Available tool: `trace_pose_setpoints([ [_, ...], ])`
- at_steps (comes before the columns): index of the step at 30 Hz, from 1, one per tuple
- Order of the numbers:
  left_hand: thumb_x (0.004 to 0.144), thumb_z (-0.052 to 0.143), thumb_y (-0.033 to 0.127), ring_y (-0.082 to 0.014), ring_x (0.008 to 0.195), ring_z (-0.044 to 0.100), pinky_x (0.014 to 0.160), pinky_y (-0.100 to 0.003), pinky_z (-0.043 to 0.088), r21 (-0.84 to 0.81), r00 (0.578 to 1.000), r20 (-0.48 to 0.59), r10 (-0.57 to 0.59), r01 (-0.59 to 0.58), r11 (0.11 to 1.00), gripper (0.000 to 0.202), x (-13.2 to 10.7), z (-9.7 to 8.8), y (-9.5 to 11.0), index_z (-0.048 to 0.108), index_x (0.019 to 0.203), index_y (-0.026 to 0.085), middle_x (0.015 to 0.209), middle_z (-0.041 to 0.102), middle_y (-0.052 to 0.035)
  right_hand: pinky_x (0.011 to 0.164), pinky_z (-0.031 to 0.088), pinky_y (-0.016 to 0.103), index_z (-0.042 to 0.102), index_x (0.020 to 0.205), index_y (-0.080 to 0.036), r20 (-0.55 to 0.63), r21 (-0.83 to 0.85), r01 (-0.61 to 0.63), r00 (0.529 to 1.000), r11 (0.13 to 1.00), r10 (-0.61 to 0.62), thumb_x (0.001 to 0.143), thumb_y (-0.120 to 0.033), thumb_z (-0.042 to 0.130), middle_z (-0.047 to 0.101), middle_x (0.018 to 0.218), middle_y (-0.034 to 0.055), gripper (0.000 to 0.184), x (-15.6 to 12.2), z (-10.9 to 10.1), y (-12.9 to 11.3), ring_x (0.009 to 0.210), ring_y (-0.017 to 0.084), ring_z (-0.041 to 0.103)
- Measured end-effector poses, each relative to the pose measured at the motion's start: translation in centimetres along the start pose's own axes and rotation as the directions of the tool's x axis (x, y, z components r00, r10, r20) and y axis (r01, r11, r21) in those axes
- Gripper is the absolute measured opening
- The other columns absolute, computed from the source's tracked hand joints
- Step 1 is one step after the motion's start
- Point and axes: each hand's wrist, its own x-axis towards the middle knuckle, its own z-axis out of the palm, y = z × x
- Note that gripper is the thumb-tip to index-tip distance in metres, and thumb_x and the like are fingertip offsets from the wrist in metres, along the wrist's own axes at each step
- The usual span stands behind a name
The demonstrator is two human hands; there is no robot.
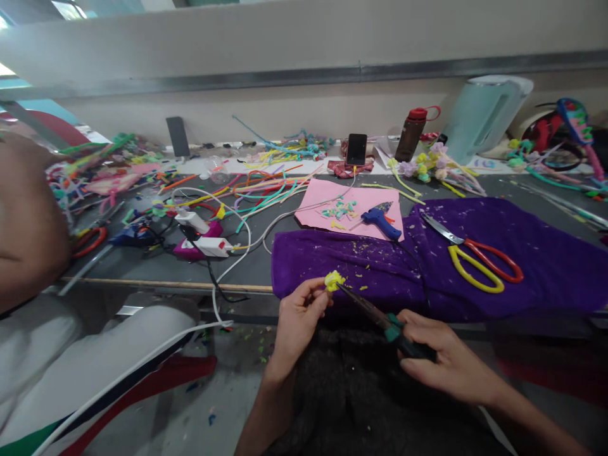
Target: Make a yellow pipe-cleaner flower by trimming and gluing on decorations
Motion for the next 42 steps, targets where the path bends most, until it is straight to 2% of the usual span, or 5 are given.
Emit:
trace_pose_setpoints([
  [24, 0.076, 0.057, 0.036, -0.0065, 0.046, 0.048, 0.041, -0.016, 0.034, -0.228, 0.990, -0.051, -0.134, 0.119, 0.966, 0.023, 0.4, -0.2, -0.3, 0.061, 0.072, 0.014, 0.060, 0.062, -0.0006, 0.071, 0.041, 0.030, 0.056, 0.070, -0.018, -0.021, 0.061, -0.029, 0.999, 0.998, 0.031, 0.079, -0.035, 0.051, 0.051, 0.083, 0.0045, 0.019, -1.1, -1.8, 0.7, 0.082, 0.020, 0.050],
  [29, 0.078, 0.054, 0.038, -0.0058, 0.044, 0.047, 0.041, -0.016, 0.033, -0.217, 0.993, -0.032, -0.113, 0.104, 0.971, 0.025, 0.3, -0.3, -0.3, 0.061, 0.073, 0.014, 0.059, 0.062, -0.0004, 0.078, 0.042, 0.030, 0.059, 0.072, -0.020, -0.255, -0.245, -0.114, 0.966, 0.963, 0.049, 0.076, -0.037, 0.057, 0.057, 0.085, 0.0052, 0.017, -2.9, -6.1, 3.1, 0.095, 0.024, 0.052],
  [35, 0.079, 0.051, 0.039, -0.0054, 0.043, 0.046, 0.039, -0.016, 0.031, -0.222, 0.997, -0.016, -0.079, 0.073, 0.972, 0.028, 0.4, -0.2, 0.1, 0.061, 0.073, 0.014, 0.058, 0.060, -0.0005, 0.070, 0.042, 0.034, 0.059, 0.073, -0.021, -0.615, -0.542, -0.415, 0.788, 0.731, -0.009, 0.067, -0.061, 0.052, 0.058, 0.097, 0.0080, 0.041, -3.3, -14.3, 7.1, 0.091, 0.028, 0.056],
  [38, 0.078, 0.052, 0.040, -0.0057, 0.041, 0.046, 0.038, -0.016, 0.031, -0.262, 0.996, -0.015, -0.091, 0.084, 0.962, 0.028, 0.6, -0.1, 0.3, 0.060, 0.073, 0.014, 0.055, 0.058, 0.0006, 0.061, 0.040, 0.037, 0.060, 0.077, -0.022, -0.620, -0.625, -0.558, 0.780, 0.545, 0.087, 0.066, -0.066, 0.049, 0.059, 0.097, 0.0107, 0.047, -2.9, -18.0, 9.0, 0.077, 0.028, 0.059],
  [42, 0.076, 0.054, 0.041, -0.0047, 0.038, 0.043, 0.036, -0.016, 0.029, -0.403, 0.993, 0.004, -0.115, 0.107, 0.909, 0.027, 0.8, -0.1, 0.4, 0.058, 0.069, 0.014, 0.051, 0.056, 0.0025, 0.057, 0.039, 0.034, 0.065, 0.073, -0.021, -0.598, -0.578, -0.626, 0.761, 0.523, 0.250, 0.068, -0.059, 0.056, 0.064, 0.089, 0.0153, 0.040, -1.9, -20.6, 11.2, 0.068, 0.024, 0.060],
])
